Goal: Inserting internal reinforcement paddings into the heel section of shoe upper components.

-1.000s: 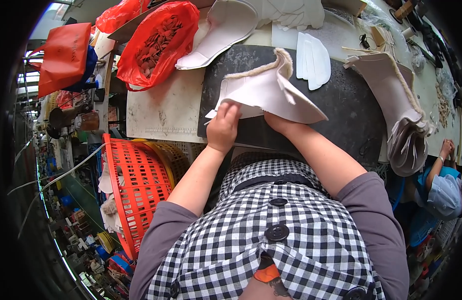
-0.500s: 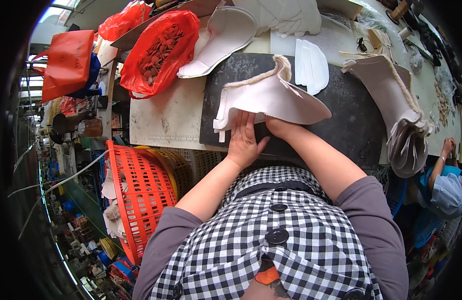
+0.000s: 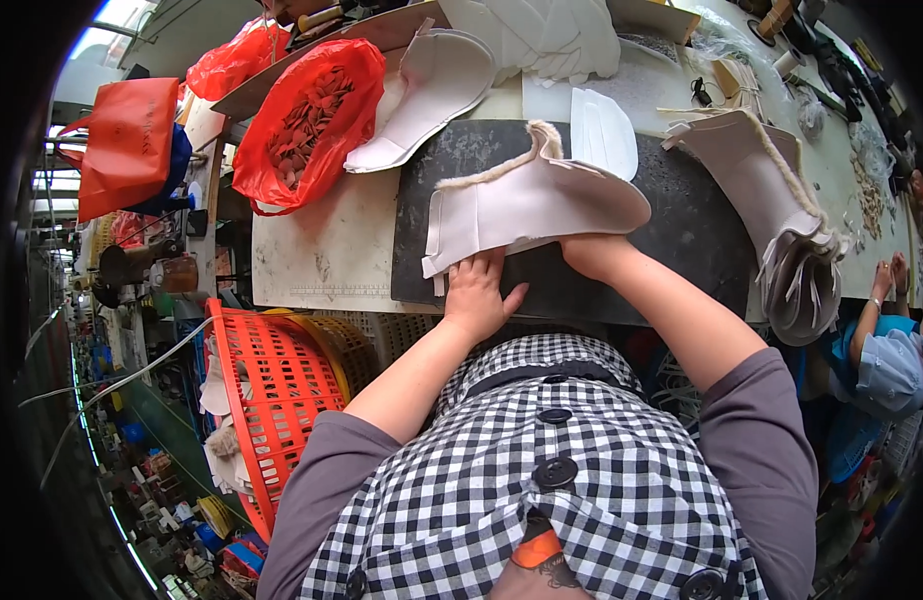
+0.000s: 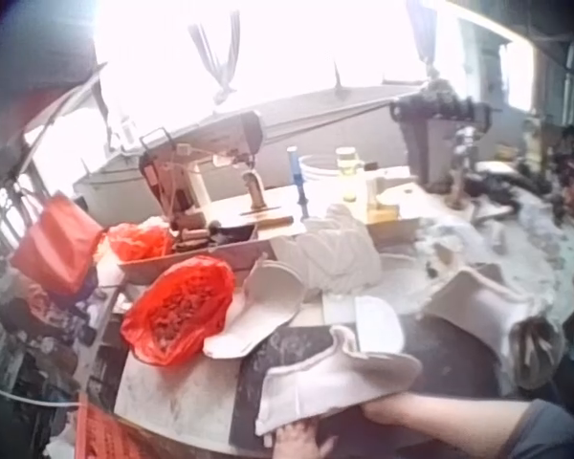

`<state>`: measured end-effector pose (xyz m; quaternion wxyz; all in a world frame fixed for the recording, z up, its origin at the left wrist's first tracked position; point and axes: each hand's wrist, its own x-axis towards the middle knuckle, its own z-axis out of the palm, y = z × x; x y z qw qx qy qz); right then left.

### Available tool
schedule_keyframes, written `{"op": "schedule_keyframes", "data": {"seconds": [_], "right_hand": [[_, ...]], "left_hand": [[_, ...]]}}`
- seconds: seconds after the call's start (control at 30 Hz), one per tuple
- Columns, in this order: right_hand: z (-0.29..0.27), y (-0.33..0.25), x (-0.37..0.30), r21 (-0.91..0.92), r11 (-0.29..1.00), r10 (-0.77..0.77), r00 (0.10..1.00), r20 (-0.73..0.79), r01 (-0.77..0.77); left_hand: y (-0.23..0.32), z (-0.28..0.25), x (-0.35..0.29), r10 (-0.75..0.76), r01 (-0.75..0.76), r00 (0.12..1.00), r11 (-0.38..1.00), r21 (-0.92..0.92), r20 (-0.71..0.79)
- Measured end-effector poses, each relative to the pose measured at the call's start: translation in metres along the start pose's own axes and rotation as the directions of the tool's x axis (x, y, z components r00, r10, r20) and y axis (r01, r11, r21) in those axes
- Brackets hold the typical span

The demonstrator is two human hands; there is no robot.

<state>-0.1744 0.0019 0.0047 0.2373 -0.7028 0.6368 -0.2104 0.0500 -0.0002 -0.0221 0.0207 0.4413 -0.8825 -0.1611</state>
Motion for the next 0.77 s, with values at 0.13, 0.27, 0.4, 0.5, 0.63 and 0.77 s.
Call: {"op": "schedule_keyframes", "data": {"seconds": [0.13, 0.27, 0.4, 0.5, 0.63, 0.77], "right_hand": [[0.020, -0.022, -0.002, -0.041, 0.992, -0.126, 0.972, -0.198, 0.120], [0.033, -0.009, 0.006, -0.004, 1.000, 0.012, 0.999, -0.042, -0.012], [0.032, -0.009, 0.008, -0.013, 1.000, -0.028, 0.998, 0.054, 0.029], [0.031, -0.017, -0.006, 0.067, 0.998, -0.011, 0.997, 0.076, 0.006], [0.026, -0.040, -0.028, -0.161, 0.980, -0.104, 0.991, 0.084, 0.117], [0.024, -0.050, -0.025, -0.048, 0.912, -0.401, 0.911, 0.094, 0.407]], "left_hand": [[0.003, -0.011, 0.005, 0.111, -0.099, 0.990, 0.986, 0.136, -0.085], [0.000, -0.019, 0.009, 0.074, -0.073, 0.994, 0.997, -0.020, 0.085], [-0.003, -0.009, 0.000, 0.175, -0.175, 0.974, 0.984, 0.008, -0.141], [-0.018, -0.015, -0.016, 0.543, -0.555, 0.812, 0.832, 0.004, -0.211], [-0.015, -0.030, -0.027, 0.429, -0.478, 0.787, 0.878, 0.001, -0.444], [-0.042, -0.016, 0.007, 0.091, -0.099, 0.936, 0.995, -0.005, -0.340]]}}
